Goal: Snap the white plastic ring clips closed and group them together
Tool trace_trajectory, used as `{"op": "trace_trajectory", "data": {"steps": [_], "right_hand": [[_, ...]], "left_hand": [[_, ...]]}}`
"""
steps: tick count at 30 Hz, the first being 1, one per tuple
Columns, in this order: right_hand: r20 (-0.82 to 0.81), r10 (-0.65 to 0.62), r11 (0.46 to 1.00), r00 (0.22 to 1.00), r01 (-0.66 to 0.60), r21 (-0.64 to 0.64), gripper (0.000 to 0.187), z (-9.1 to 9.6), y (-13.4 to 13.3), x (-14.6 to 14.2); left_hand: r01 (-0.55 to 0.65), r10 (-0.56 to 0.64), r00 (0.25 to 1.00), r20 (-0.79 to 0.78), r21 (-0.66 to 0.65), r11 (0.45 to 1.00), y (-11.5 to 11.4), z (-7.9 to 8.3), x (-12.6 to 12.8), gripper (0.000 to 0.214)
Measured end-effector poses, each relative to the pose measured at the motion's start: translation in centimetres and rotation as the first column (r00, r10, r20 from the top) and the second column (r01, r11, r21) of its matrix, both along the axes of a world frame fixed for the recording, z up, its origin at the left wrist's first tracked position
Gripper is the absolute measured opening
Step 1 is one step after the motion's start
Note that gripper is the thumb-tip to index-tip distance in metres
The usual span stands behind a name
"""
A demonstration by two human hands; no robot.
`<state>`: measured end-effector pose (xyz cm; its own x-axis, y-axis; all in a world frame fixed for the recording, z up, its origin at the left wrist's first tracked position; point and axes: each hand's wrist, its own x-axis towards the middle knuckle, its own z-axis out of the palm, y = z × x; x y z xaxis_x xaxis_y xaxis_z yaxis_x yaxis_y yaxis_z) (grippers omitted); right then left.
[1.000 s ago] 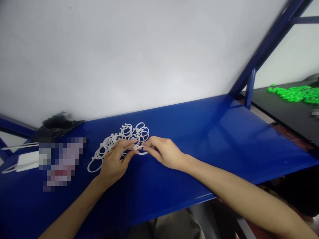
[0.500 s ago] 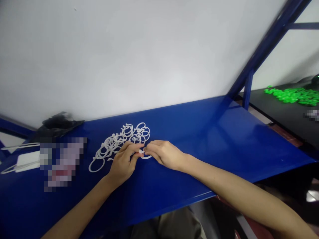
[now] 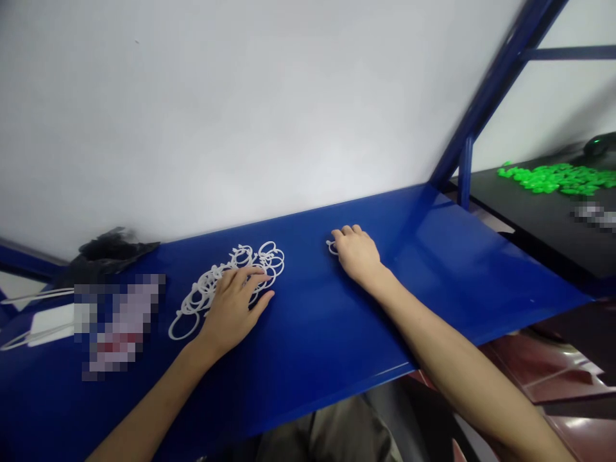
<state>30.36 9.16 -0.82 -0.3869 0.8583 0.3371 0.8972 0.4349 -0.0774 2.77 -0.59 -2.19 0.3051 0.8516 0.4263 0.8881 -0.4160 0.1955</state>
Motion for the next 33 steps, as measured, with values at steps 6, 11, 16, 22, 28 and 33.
{"op": "trace_trajectory", "data": {"steps": [6,11,16,22,28,33], "right_hand": [[-0.113,0.309,0.951,0.944,-0.307,0.04,0.034,0.2,-1.9,-3.4],[-0.077,0.501,0.863,0.862,-0.505,-0.036,0.031,-0.8,-3.0,-5.8],[-0.123,0.51,0.85,0.851,-0.521,-0.08,0.019,-0.8,-2.6,-5.4],[-0.252,0.519,0.826,0.817,-0.555,-0.099,0.017,-0.1,-3.1,-5.0],[-0.328,0.552,0.789,0.766,-0.607,-0.091,0.02,0.7,-4.5,-5.3],[-0.392,0.577,0.755,0.717,-0.651,-0.079,0.015,0.9,-5.5,-5.4]], "left_hand": [[0.008,-0.009,0.999,-0.038,-0.03,1.0,-0.2,0.1,0.3,0.014],[-0.004,0.004,0.998,-0.069,-0.006,1.0,-0.1,0.2,0.4,0.012],[-0.044,0.045,0.996,-0.083,0.021,0.999,-0.1,0.2,0.1,0.013],[-0.077,0.077,0.997,0.0,0.035,0.996,-0.1,0.2,-0.1,0.014],[-0.05,0.049,0.981,0.186,0.003,0.999,-0.2,1.0,-0.3,0.023],[0.032,-0.023,0.934,0.357,-0.019,0.999,-0.4,1.2,0.0,0.017]]}}
